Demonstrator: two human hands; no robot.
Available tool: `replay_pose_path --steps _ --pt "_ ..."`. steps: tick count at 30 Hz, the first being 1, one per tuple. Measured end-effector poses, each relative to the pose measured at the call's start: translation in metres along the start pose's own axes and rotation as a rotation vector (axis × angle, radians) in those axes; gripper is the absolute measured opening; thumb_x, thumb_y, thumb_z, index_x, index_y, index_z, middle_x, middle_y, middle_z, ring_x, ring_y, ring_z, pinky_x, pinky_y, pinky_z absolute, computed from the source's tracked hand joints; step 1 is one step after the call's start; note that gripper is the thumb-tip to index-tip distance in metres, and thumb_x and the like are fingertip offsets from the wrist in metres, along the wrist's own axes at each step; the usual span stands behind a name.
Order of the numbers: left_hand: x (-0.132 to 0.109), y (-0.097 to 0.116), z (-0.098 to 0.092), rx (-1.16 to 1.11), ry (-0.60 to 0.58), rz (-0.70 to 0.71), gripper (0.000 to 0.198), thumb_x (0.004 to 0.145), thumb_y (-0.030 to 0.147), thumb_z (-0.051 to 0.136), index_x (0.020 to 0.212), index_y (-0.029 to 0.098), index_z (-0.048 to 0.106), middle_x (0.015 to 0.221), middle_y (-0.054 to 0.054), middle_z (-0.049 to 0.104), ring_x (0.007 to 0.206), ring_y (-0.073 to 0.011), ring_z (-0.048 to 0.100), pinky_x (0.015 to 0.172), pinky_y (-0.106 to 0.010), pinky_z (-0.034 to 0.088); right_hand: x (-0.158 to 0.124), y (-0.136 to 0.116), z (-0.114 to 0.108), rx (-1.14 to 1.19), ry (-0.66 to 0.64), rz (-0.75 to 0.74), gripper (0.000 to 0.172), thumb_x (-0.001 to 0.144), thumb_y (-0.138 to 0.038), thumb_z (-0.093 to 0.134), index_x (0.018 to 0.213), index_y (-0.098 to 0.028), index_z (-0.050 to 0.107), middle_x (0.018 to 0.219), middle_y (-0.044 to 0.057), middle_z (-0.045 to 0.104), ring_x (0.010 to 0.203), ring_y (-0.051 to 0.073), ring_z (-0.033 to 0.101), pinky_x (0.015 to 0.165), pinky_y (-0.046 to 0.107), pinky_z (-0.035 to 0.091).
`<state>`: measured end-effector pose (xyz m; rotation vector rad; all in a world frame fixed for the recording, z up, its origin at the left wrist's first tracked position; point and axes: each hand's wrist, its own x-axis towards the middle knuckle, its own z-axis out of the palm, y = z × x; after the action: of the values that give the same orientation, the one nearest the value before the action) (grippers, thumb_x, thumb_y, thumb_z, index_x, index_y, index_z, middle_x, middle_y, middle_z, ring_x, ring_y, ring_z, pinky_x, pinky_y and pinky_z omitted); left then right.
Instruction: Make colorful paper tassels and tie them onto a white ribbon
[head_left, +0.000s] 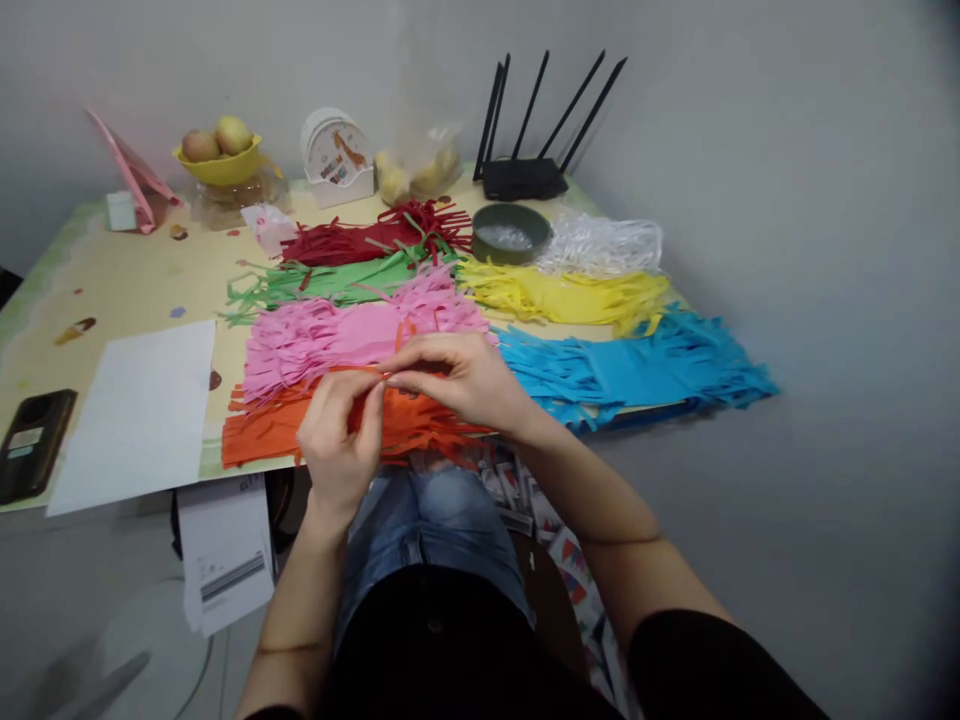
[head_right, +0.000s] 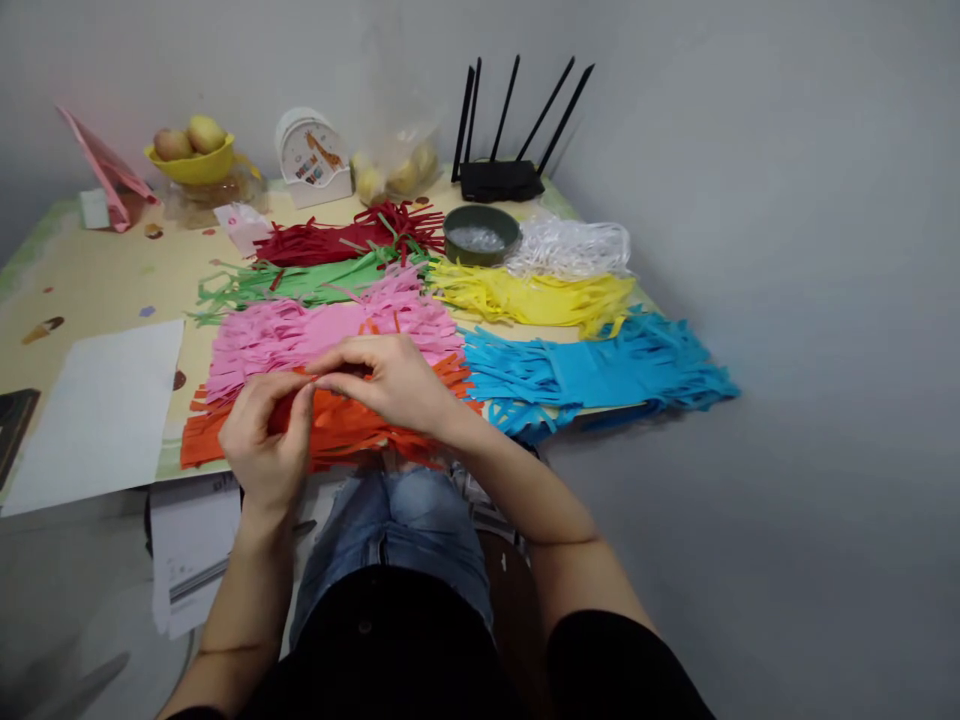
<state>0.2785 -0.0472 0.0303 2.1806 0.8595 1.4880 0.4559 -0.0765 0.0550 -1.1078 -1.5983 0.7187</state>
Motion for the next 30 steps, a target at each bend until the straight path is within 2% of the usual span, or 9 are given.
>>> replay_pose_path --steps 3,6,9,13,18,20,23,26,30 --pt "-0.002 0.001 -0.005 -0.011 -0.056 0.038 0.008 0.092 0.017 0.064 0.095 0.018 0.072 0.089 -0.005 0.074 0.085 -0.0167 0.067 0.083 -0.029 0.051 -0.003 0.001 0.002 0.128 -0.042 0.092 0.022 0.087 -0.026 0.072 0.104 -0.013 0.076 0.094 0.005 0.076 0.086 0.013 0.071 0.080 0.025 0.056" --pt "-0.006 0.000 -0.006 -0.091 -0.095 -0.060 0.011 0.093 0.019 0.064 0.099 0.018 0.073 0.092 -0.005 0.074 0.085 -0.0157 0.068 0.083 -0.028 0.052 -0.006 0.003 0.008 0.263 0.004 0.138 0.024 0.084 -0.029 0.075 0.099 -0.012 0.072 0.087 0.003 0.074 0.077 0.010 0.068 0.072 0.022 0.055" --pt "-0.012 -0.001 -0.003 -0.173 -0.007 -0.177 0.008 0.091 0.017 0.067 0.097 0.018 0.071 0.090 -0.002 0.073 0.083 -0.0128 0.068 0.079 -0.024 0.053 -0.008 0.006 0.018 0.276 0.052 0.140 0.019 0.082 -0.028 0.076 0.091 -0.012 0.071 0.085 0.002 0.072 0.075 0.010 0.066 0.071 0.021 0.053" --pt "-0.019 -0.001 0.001 -0.227 0.108 -0.189 0.006 0.086 0.013 0.072 0.088 0.019 0.070 0.084 0.001 0.072 0.079 -0.0103 0.069 0.077 -0.020 0.054 -0.008 0.010 0.023 0.285 0.032 0.136 0.022 0.083 -0.033 0.077 0.095 -0.014 0.074 0.089 0.004 0.074 0.078 0.012 0.065 0.072 0.023 0.053" --pt "-0.021 -0.005 0.000 -0.527 0.021 -0.466 0.013 0.083 0.025 0.079 0.090 0.018 0.070 0.081 0.000 0.072 0.066 -0.0109 0.070 0.065 -0.021 0.058 -0.005 0.008 0.016 0.264 -0.037 0.123 0.019 0.085 -0.033 0.075 0.091 -0.015 0.078 0.087 0.005 0.075 0.074 0.012 0.067 0.068 0.023 0.052" --pt "-0.022 -0.007 0.000 -0.563 0.016 -0.439 0.020 0.082 0.026 0.080 0.098 0.020 0.070 0.089 -0.001 0.073 0.075 -0.0130 0.073 0.069 -0.022 0.060 -0.003 0.005 0.015 0.190 -0.026 0.104 0.017 0.086 -0.031 0.074 0.088 -0.015 0.078 0.083 0.004 0.075 0.070 0.011 0.065 0.065 0.023 0.050" --pt "-0.022 -0.007 0.004 -0.460 0.101 -0.281 0.023 0.083 0.021 0.079 0.105 0.022 0.072 0.099 -0.003 0.074 0.091 -0.0146 0.073 0.082 -0.025 0.060 -0.001 -0.001 0.017 0.054 0.014 0.050 0.013 0.087 -0.025 0.072 0.084 -0.014 0.078 0.079 0.004 0.074 0.070 0.011 0.064 0.065 0.022 0.048" --pt "-0.022 -0.006 0.009 -0.381 0.166 -0.196 0.016 0.085 0.016 0.075 0.100 0.021 0.073 0.095 -0.002 0.073 0.089 -0.0128 0.071 0.084 -0.025 0.058 -0.001 -0.005 0.022 -0.026 0.029 -0.013 0.013 0.089 -0.022 0.069 0.083 -0.014 0.077 0.079 0.004 0.074 0.070 0.010 0.064 0.066 0.022 0.048" --pt "-0.022 -0.006 0.012 -0.447 0.230 -0.207 0.009 0.083 0.015 0.077 0.089 0.019 0.071 0.087 -0.001 0.071 0.083 -0.0114 0.070 0.079 -0.023 0.058 -0.004 -0.008 0.027 -0.159 0.088 -0.102 0.015 0.092 -0.023 0.067 0.083 -0.015 0.075 0.081 0.004 0.075 0.073 0.012 0.066 0.069 0.024 0.050"
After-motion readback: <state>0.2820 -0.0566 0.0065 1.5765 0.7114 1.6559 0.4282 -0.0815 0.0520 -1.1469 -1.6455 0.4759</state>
